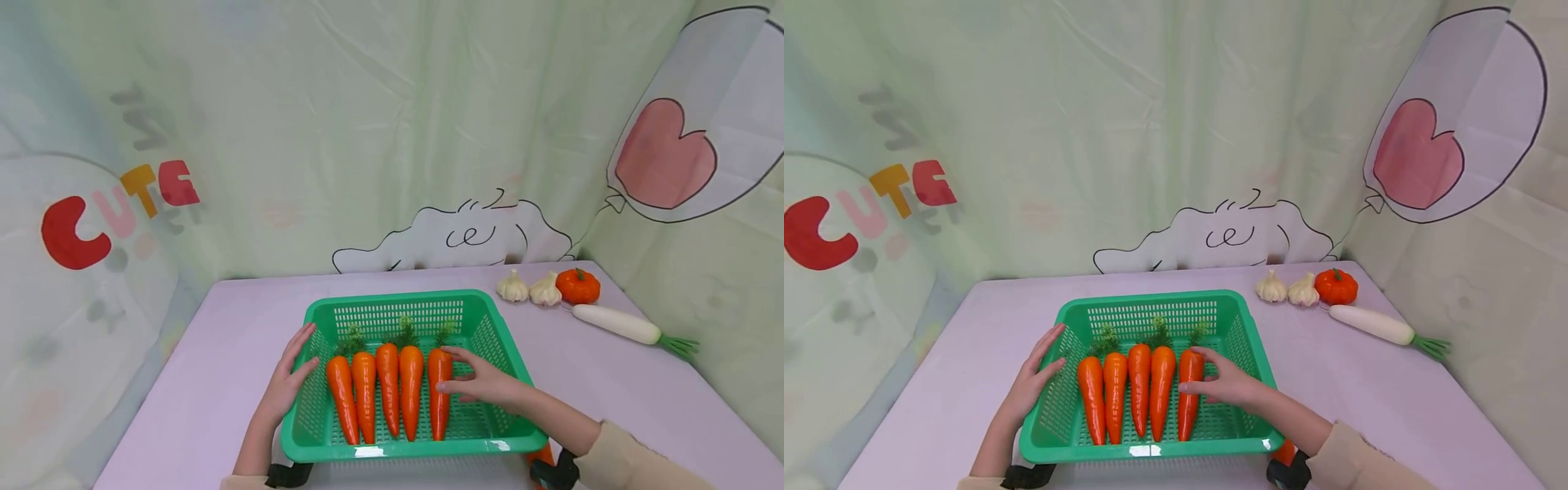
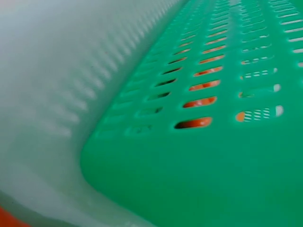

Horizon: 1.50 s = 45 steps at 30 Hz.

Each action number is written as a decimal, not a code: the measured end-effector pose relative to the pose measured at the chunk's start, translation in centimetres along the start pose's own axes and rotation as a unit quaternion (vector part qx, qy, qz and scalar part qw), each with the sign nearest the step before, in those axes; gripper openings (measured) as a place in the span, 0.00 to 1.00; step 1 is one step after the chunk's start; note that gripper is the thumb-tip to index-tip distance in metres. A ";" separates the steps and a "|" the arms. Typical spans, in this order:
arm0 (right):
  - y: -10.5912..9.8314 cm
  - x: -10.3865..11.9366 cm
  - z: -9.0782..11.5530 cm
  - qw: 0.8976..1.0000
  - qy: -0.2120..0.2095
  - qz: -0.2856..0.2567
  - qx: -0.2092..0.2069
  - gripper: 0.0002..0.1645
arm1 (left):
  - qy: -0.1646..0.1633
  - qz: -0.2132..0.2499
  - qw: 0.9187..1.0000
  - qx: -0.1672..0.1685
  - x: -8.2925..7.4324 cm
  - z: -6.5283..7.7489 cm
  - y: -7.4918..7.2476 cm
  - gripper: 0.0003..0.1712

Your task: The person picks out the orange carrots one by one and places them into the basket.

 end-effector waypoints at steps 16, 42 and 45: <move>-2.5 2.1 3.7 0.969 -0.225 0.071 -0.065 0.40 | 0.001 0.011 1.000 -0.001 0.0 0.2 0.1 0.32; -8.5 -1.3 6.9 0.952 -0.234 0.099 -0.169 0.35 | -0.009 0.020 1.000 -0.007 -0.2 0.0 0.2 0.31; -8.8 -2.0 6.8 0.965 -0.203 0.069 -0.153 0.30 | -0.009 0.020 1.000 -0.008 -0.2 0.0 0.2 0.31</move>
Point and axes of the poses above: each hand's wrist, its own z-axis away from the middle knuckle, its own y-axis out of the palm, x = y × z, the point moved 3 cm from there along -z, towards the middle knuckle, and after that the axes turned 10 degrees about -x, right-handed, at the moved point
